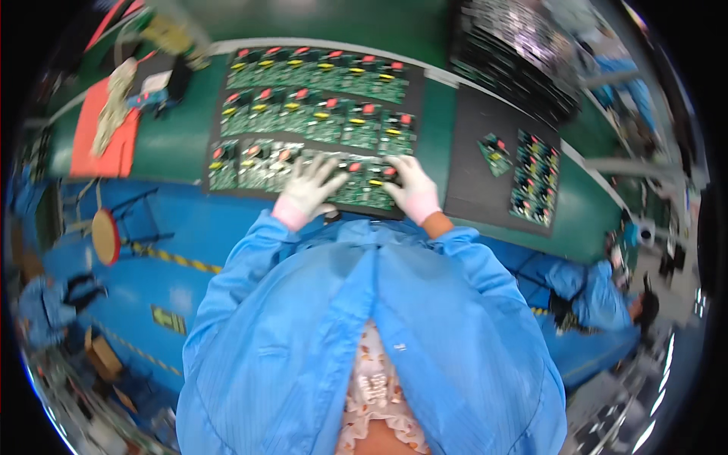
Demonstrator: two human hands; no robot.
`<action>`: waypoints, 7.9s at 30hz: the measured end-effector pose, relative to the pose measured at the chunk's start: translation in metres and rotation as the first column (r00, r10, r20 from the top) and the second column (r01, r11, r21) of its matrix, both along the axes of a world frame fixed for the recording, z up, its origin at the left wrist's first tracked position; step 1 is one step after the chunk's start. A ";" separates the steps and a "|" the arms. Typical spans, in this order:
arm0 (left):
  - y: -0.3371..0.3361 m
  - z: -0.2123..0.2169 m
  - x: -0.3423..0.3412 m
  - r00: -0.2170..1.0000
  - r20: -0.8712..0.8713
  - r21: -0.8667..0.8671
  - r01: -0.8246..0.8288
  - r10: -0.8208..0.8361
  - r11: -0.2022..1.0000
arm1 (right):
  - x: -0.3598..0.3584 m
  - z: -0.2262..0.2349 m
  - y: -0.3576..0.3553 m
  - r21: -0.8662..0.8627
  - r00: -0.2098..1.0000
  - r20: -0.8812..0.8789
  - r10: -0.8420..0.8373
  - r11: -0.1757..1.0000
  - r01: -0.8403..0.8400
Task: The person separates individual circuit boards from multi-board panels by hand and arranges the boards onto black mats on the workbench.
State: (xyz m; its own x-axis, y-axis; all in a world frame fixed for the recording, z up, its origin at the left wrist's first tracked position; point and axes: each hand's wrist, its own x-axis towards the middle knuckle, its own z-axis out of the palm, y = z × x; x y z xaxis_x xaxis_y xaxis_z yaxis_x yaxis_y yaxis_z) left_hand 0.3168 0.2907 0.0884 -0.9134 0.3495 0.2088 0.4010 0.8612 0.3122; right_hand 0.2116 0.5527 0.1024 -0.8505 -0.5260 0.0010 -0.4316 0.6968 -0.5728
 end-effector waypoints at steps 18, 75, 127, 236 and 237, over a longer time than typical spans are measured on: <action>0.161 0.030 -0.048 0.994 -0.074 0.099 0.084 -0.077 0.992 | -0.104 -0.066 0.269 0.067 0.763 -0.229 -0.604 0.773 0.631; 0.483 -0.050 -0.306 0.417 0.733 0.208 -0.890 0.538 0.406 | -0.353 -0.006 0.389 0.370 0.999 0.032 0.043 0.928 -0.052; 0.409 -0.044 -0.286 0.567 0.739 0.620 -0.784 -0.365 0.037 | -0.229 0.034 0.399 0.283 0.960 -0.233 0.158 0.955 -0.088; 0.298 0.005 -0.231 0.567 0.763 0.645 -0.689 -0.309 0.329 | -0.143 -0.002 0.411 0.449 0.999 -0.040 0.010 0.893 0.009; 0.299 0.010 -0.233 0.569 0.764 0.645 -0.690 -0.305 0.329 | -0.147 0.007 0.403 0.447 0.999 -0.041 0.013 0.895 0.006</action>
State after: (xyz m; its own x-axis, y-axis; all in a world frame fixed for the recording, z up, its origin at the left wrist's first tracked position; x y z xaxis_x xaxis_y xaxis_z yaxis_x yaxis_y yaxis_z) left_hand 0.0842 0.5899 0.0985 -0.8542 0.2067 -0.4770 -0.5058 -0.1182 0.8545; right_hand 0.0642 0.9553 0.1090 -0.8529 -0.4824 -0.1996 -0.4512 0.8734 -0.1830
